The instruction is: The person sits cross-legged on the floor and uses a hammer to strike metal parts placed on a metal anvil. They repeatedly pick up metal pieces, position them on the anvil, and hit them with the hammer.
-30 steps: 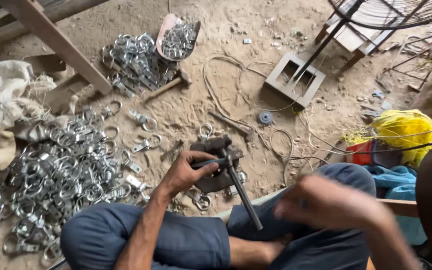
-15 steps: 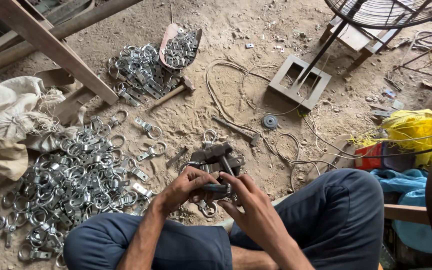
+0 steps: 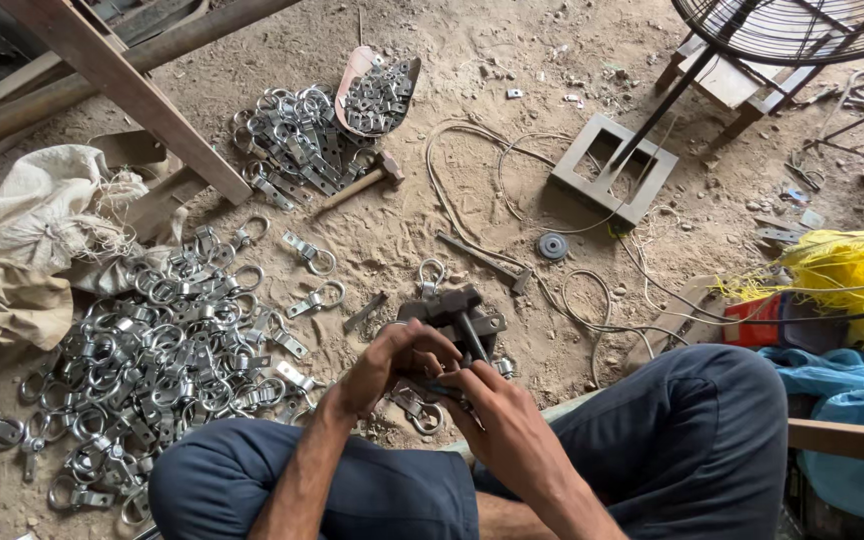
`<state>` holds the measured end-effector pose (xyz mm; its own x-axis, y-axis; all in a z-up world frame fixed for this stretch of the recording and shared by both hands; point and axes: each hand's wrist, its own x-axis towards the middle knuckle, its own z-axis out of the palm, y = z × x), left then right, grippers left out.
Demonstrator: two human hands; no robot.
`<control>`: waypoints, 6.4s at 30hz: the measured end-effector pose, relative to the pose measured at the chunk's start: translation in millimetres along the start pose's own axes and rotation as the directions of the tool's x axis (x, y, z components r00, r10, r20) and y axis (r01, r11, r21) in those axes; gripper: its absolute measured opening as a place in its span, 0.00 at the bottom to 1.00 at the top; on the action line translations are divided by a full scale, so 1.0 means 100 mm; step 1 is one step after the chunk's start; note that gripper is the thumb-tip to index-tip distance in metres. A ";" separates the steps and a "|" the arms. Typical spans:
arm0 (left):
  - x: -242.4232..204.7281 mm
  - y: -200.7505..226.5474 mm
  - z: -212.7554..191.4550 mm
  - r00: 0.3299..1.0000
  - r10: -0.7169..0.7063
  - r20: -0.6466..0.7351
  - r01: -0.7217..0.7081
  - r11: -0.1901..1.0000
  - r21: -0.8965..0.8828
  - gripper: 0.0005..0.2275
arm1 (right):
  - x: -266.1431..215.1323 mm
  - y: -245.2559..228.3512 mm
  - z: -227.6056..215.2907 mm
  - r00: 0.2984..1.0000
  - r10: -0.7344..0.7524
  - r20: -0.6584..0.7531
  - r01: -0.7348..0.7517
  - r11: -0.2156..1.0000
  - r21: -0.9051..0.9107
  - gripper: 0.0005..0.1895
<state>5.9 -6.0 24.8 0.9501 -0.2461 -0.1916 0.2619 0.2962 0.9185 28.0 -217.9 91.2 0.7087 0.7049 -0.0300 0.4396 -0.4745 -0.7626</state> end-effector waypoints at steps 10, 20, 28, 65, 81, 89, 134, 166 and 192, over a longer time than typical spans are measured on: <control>0.07 -0.35 -0.07 0.994 -0.014 0.108 -0.017 0.958 0.287 0.29 | 0.20 -0.37 -0.73 0.946 -0.266 -0.184 0.251 0.962 -0.104 0.37; 0.05 -0.19 -0.11 0.994 0.057 -0.096 -0.031 0.968 0.249 0.27 | -0.04 -0.03 -1.73 0.869 -0.123 -0.480 0.476 0.475 0.740 0.20; 0.04 -0.22 -0.06 0.995 0.054 -0.087 -0.019 0.933 0.361 0.28 | -0.19 0.27 -1.90 0.814 0.084 -0.574 0.341 0.731 0.591 0.20; 0.14 -0.24 -0.10 0.932 0.194 -0.305 -0.165 0.979 0.118 0.16 | -0.10 0.01 -1.32 0.954 0.191 -0.232 -0.151 0.972 0.180 0.24; 0.31 -0.40 -0.08 0.823 0.426 -0.377 -0.111 0.770 0.628 0.10 | 0.00 0.87 0.07 0.979 0.152 -0.134 -0.139 0.985 0.107 0.26; 0.35 -0.45 -0.11 0.812 0.097 -0.576 0.249 0.834 0.492 0.11 | 0.01 0.89 0.19 0.965 0.246 -0.085 -0.241 0.968 0.066 0.32; 0.35 -1.13 -1.06 0.478 0.214 -0.852 0.615 0.611 0.498 0.21 | -0.12 0.73 -0.02 0.911 0.204 -0.358 -0.195 0.979 0.062 0.26; 0.14 -0.77 -1.04 0.192 -0.006 -0.981 0.241 0.970 0.041 0.24 | -0.26 0.72 -0.02 0.898 0.163 -0.409 -0.135 0.986 0.095 0.24; 0.17 -0.63 -0.96 0.038 0.008 -0.999 0.279 0.960 0.018 0.09 | 0.02 0.86 0.23 0.986 -0.097 -0.136 0.090 0.994 -0.057 0.30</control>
<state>21.5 59.7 -69.1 0.2077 0.9151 -0.3456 0.5136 0.1986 0.8347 54.1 -245.2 10.7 0.7310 0.6694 0.1321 0.5322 -0.4382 -0.7244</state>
